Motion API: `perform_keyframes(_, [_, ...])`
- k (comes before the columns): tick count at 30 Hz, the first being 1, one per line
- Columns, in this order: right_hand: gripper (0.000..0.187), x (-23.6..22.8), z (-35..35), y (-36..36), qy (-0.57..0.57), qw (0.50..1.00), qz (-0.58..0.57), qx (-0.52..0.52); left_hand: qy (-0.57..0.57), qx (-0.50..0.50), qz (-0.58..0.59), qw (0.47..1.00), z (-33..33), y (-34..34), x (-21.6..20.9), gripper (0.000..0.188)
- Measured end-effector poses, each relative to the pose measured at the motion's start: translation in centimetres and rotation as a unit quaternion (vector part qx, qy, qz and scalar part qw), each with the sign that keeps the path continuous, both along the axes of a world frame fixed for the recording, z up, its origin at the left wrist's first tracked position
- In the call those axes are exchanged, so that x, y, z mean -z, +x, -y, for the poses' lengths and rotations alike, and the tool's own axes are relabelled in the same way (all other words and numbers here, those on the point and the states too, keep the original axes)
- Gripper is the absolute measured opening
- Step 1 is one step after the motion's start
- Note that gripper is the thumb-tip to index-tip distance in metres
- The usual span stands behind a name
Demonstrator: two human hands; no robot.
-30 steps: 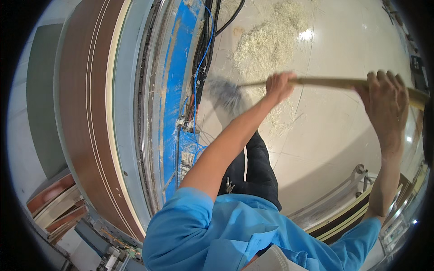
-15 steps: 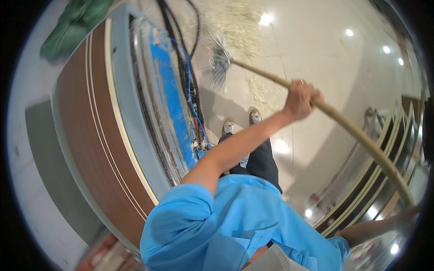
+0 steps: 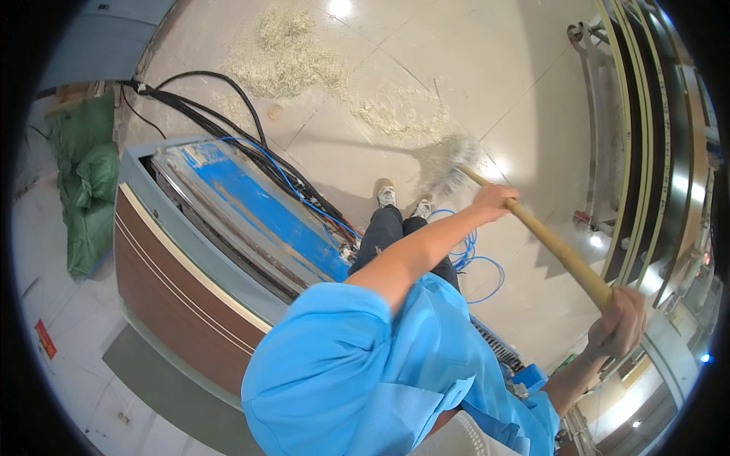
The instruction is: The person uses a blue air blower to remove dust and debris from a large machine and a wooden work surface. They then sweep the floor with a broom, gathering sawdust and other debris into a pile near green sacks.
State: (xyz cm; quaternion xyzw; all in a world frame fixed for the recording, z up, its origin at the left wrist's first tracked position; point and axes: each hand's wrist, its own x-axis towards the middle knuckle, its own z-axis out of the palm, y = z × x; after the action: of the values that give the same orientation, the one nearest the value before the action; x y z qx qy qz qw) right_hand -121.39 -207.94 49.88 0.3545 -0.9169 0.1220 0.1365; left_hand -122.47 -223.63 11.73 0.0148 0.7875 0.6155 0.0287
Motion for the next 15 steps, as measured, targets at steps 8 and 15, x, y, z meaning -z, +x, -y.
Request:
perform_keyframes(8, [0.014,17.6,7.6,9.1,-0.274,0.823,0.423,0.260,-0.358,-0.120,0.093,0.921,25.7,8.1,7.9,0.009])
perform_keyframes(15, [0.021,6.0,-8.4,2.8,-0.263,0.887,-0.015,0.379,-0.152,-0.042,-0.160,0.974,11.2,-1.5,-6.0,0.013])
